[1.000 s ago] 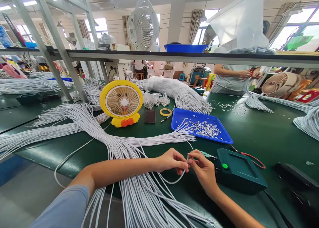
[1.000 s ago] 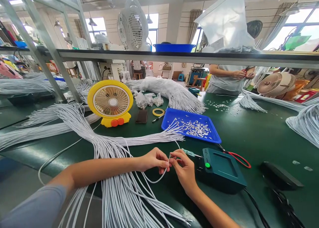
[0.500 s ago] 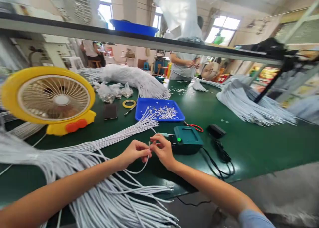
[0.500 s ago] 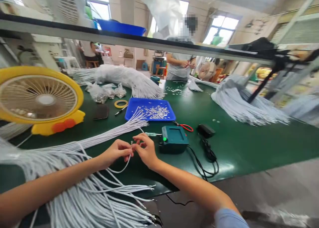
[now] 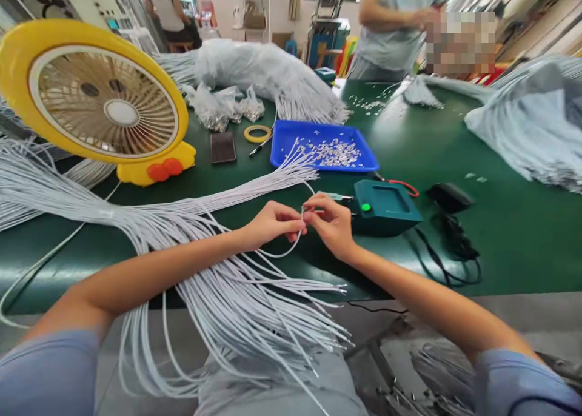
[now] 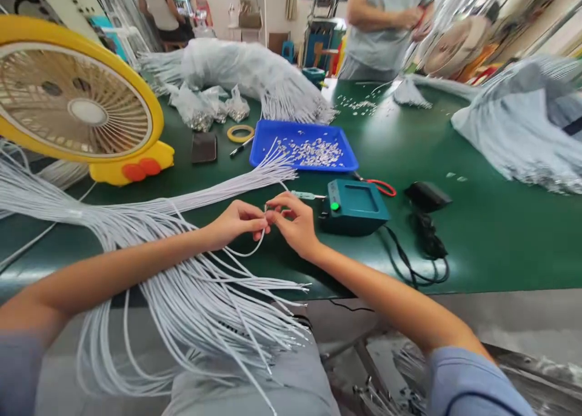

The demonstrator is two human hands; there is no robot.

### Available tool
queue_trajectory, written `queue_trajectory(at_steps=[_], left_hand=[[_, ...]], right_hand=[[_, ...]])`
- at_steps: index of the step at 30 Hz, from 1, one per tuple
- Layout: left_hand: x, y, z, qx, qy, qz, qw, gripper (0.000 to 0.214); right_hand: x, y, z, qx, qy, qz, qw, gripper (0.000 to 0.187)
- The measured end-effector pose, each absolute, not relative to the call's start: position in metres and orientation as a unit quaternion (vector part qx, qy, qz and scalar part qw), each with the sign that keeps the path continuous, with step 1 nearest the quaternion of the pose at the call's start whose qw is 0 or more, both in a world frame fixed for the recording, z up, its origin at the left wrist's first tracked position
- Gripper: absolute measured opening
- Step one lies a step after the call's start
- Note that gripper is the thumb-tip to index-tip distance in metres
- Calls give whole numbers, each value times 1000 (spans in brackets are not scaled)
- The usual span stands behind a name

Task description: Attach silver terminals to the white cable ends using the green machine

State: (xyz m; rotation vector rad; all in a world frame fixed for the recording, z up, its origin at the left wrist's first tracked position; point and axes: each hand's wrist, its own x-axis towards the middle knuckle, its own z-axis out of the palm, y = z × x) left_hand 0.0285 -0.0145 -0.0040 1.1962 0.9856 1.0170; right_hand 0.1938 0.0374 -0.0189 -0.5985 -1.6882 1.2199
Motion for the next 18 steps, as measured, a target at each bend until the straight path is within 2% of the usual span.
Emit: queue_trajectory(at_steps=[6, 13, 18], left_hand=[[26, -16, -3, 509, 416, 446, 607, 30], [26, -16, -4, 501, 413, 444, 617, 29], [26, -16, -6, 516, 403, 436, 618, 24]], right_hand=[[196, 39, -10, -244, -684, 519, 450, 19], [198, 45, -5, -259, -604, 634, 408, 27], [196, 46, -4, -233, -603, 670, 365, 25]])
